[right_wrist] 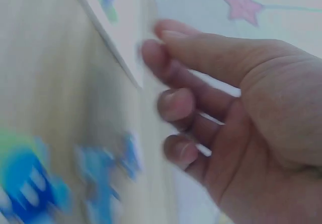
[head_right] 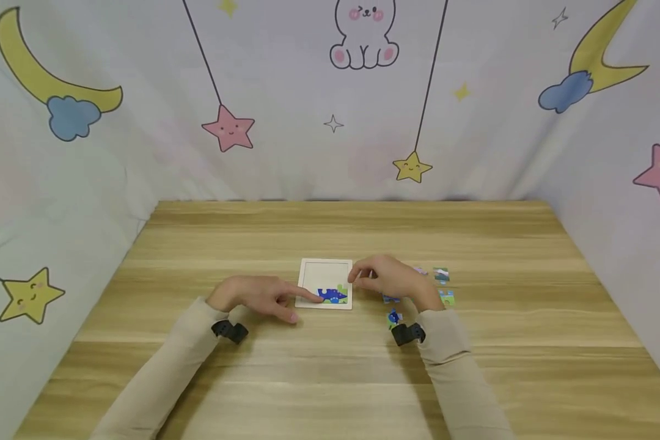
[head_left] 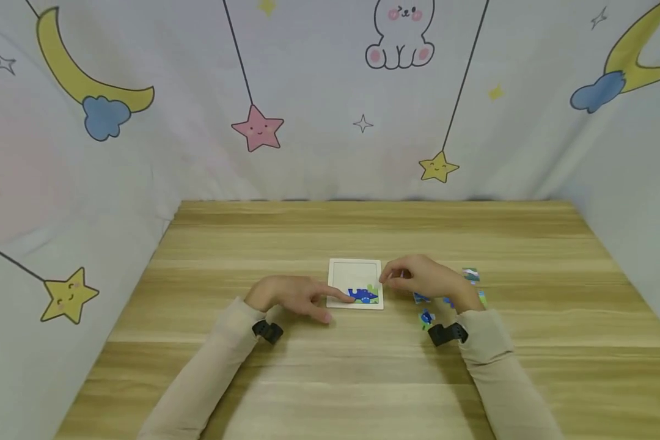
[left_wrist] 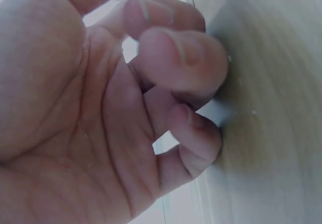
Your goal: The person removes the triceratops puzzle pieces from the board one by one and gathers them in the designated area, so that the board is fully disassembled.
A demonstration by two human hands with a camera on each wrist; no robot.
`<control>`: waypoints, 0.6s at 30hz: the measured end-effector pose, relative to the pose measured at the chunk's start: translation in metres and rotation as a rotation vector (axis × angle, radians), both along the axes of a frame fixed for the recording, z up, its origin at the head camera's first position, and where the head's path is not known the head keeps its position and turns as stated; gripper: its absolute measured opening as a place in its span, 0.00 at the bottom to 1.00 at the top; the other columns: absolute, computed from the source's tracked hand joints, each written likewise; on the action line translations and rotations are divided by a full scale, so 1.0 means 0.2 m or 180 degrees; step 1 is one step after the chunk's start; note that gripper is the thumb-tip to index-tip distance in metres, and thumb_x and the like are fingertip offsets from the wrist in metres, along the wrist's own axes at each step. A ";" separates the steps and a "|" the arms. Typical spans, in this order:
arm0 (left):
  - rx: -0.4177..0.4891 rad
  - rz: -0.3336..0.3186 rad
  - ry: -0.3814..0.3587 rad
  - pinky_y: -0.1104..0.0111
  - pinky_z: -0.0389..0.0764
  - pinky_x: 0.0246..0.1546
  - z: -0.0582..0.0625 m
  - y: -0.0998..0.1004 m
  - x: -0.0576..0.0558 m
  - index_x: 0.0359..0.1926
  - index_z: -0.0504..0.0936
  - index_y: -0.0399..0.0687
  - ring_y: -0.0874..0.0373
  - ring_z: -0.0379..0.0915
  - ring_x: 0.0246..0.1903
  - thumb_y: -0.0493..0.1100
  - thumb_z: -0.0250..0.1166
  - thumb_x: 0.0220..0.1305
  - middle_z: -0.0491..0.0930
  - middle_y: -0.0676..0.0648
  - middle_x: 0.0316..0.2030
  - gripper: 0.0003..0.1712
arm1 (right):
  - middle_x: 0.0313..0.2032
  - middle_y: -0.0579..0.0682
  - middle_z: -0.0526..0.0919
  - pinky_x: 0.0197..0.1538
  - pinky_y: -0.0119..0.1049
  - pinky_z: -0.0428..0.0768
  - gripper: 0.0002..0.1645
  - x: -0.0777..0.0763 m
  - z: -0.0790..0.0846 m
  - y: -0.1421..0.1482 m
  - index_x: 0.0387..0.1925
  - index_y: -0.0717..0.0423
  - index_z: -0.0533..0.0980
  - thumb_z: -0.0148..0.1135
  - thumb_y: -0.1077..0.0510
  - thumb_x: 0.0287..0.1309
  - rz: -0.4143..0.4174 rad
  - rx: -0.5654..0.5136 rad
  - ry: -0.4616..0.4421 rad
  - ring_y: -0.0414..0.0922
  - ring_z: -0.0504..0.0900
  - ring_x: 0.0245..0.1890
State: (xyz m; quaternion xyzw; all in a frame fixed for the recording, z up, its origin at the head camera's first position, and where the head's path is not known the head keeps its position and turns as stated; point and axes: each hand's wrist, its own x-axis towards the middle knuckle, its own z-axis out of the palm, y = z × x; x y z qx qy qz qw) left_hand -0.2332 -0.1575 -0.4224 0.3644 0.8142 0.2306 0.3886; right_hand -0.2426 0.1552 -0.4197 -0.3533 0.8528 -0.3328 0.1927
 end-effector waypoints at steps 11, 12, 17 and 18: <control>0.0007 0.0028 0.0002 0.71 0.64 0.23 0.00 -0.01 0.01 0.74 0.64 0.70 0.64 0.57 0.15 0.54 0.63 0.70 0.62 0.57 0.15 0.34 | 0.31 0.44 0.80 0.33 0.33 0.72 0.09 -0.01 -0.11 -0.21 0.46 0.56 0.83 0.61 0.62 0.68 -0.0065 -0.0169 0.0037 0.40 0.72 0.28; 0.0001 0.0018 -0.0007 0.71 0.65 0.23 0.00 -0.01 0.01 0.74 0.64 0.70 0.64 0.57 0.15 0.54 0.63 0.70 0.63 0.57 0.15 0.34 | 0.31 0.44 0.80 0.33 0.34 0.72 0.09 0.00 -0.12 -0.21 0.46 0.56 0.83 0.61 0.62 0.68 -0.0065 -0.0166 0.0035 0.41 0.72 0.29; -0.0118 -0.0077 0.0095 0.71 0.66 0.25 0.01 0.01 0.03 0.75 0.62 0.70 0.65 0.59 0.16 0.54 0.63 0.70 0.65 0.57 0.16 0.36 | 0.33 0.44 0.81 0.37 0.35 0.72 0.09 0.01 -0.14 -0.22 0.46 0.53 0.83 0.58 0.62 0.71 -0.0104 -0.0165 -0.0016 0.41 0.72 0.31; -0.0135 -0.0092 0.0112 0.71 0.66 0.25 0.02 0.01 0.03 0.75 0.61 0.69 0.65 0.59 0.16 0.54 0.63 0.71 0.64 0.57 0.16 0.36 | 0.33 0.44 0.81 0.36 0.35 0.72 0.10 0.01 -0.14 -0.22 0.46 0.52 0.83 0.57 0.62 0.71 -0.0095 -0.0165 -0.0016 0.41 0.72 0.30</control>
